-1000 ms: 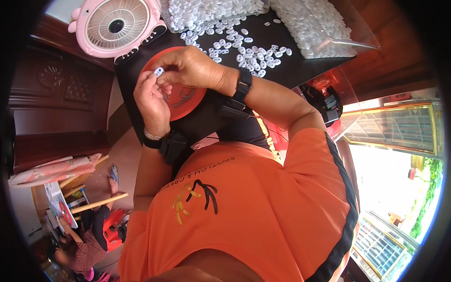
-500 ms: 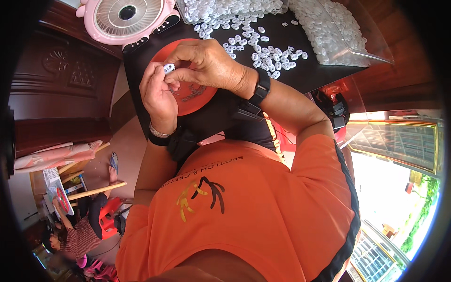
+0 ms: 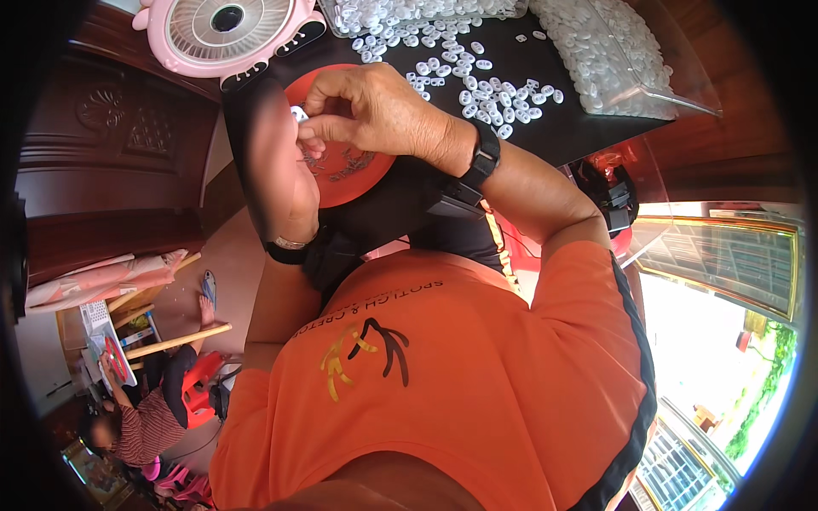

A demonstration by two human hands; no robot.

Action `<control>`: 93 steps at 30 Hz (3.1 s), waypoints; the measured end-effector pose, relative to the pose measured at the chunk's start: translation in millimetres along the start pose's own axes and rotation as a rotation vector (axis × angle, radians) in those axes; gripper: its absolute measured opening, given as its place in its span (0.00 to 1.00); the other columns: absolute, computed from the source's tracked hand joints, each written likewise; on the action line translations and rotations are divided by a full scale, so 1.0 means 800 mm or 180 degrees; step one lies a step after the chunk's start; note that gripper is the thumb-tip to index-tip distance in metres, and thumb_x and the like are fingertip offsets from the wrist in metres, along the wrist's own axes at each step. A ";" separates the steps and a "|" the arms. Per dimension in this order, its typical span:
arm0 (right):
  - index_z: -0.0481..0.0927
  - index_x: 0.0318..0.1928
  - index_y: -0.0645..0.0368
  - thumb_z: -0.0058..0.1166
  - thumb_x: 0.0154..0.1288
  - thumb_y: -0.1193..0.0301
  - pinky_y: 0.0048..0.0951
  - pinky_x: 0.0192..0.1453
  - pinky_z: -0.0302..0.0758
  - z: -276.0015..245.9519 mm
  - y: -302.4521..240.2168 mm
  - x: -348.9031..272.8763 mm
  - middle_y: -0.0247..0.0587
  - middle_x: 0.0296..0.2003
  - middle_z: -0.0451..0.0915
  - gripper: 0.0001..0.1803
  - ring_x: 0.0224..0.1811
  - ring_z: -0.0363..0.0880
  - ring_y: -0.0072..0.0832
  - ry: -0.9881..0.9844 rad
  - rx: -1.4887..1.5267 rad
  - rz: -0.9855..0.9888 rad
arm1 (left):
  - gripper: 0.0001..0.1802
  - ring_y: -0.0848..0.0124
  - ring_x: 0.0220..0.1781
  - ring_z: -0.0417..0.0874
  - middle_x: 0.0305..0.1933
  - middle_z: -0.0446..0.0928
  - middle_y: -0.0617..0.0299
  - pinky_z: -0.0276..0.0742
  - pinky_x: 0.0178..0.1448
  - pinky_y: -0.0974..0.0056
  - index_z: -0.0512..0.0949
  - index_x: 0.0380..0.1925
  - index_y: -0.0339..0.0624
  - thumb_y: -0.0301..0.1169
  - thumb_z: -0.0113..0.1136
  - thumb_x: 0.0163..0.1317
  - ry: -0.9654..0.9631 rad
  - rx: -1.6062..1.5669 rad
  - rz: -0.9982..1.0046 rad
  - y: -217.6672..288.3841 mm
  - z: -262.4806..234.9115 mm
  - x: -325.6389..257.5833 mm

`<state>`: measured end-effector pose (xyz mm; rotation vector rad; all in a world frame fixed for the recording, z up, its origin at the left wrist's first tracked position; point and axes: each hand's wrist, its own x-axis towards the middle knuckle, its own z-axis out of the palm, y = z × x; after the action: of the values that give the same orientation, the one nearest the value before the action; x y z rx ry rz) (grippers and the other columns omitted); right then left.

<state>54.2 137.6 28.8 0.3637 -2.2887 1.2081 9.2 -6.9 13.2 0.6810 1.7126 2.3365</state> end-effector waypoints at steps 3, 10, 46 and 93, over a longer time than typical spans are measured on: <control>0.76 0.30 0.59 0.62 0.57 0.65 0.24 0.26 0.76 -0.001 -0.001 -0.002 0.36 0.21 0.80 0.11 0.20 0.80 0.29 -0.0180 0.0330 0.0314 | 0.10 0.83 0.22 0.66 0.22 0.69 0.69 0.60 0.26 0.77 0.72 0.28 0.39 0.35 0.50 0.63 -0.0143 0.0148 0.0049 -0.003 -0.003 0.003; 0.74 0.31 0.64 0.52 0.65 0.72 0.20 0.30 0.74 -0.014 -0.019 0.004 0.34 0.25 0.80 0.08 0.27 0.78 0.17 -0.0846 0.1493 0.0950 | 0.11 0.82 0.22 0.66 0.20 0.69 0.68 0.59 0.24 0.76 0.72 0.27 0.40 0.35 0.49 0.63 -0.0877 -0.0071 -0.0319 -0.001 -0.018 0.012; 0.75 0.32 0.63 0.52 0.64 0.72 0.18 0.31 0.69 -0.004 0.010 0.003 0.28 0.24 0.74 0.07 0.26 0.70 0.13 -0.0732 0.1793 0.1300 | 0.11 0.74 0.20 0.66 0.20 0.65 0.65 0.58 0.23 0.72 0.71 0.29 0.38 0.35 0.46 0.63 -0.0247 -0.1189 -0.1116 -0.003 -0.016 0.016; 0.76 0.30 0.63 0.54 0.65 0.71 0.16 0.29 0.70 0.007 0.014 -0.002 0.30 0.21 0.75 0.08 0.25 0.72 0.13 0.0131 0.1523 0.1465 | 0.11 0.79 0.22 0.69 0.23 0.71 0.67 0.61 0.26 0.75 0.73 0.31 0.40 0.36 0.49 0.65 -0.0287 -0.0280 -0.0472 -0.014 -0.010 0.012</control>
<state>48.6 139.2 18.0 -0.0339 -2.0885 1.9800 -3.9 -6.4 3.5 0.6121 1.5561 2.2302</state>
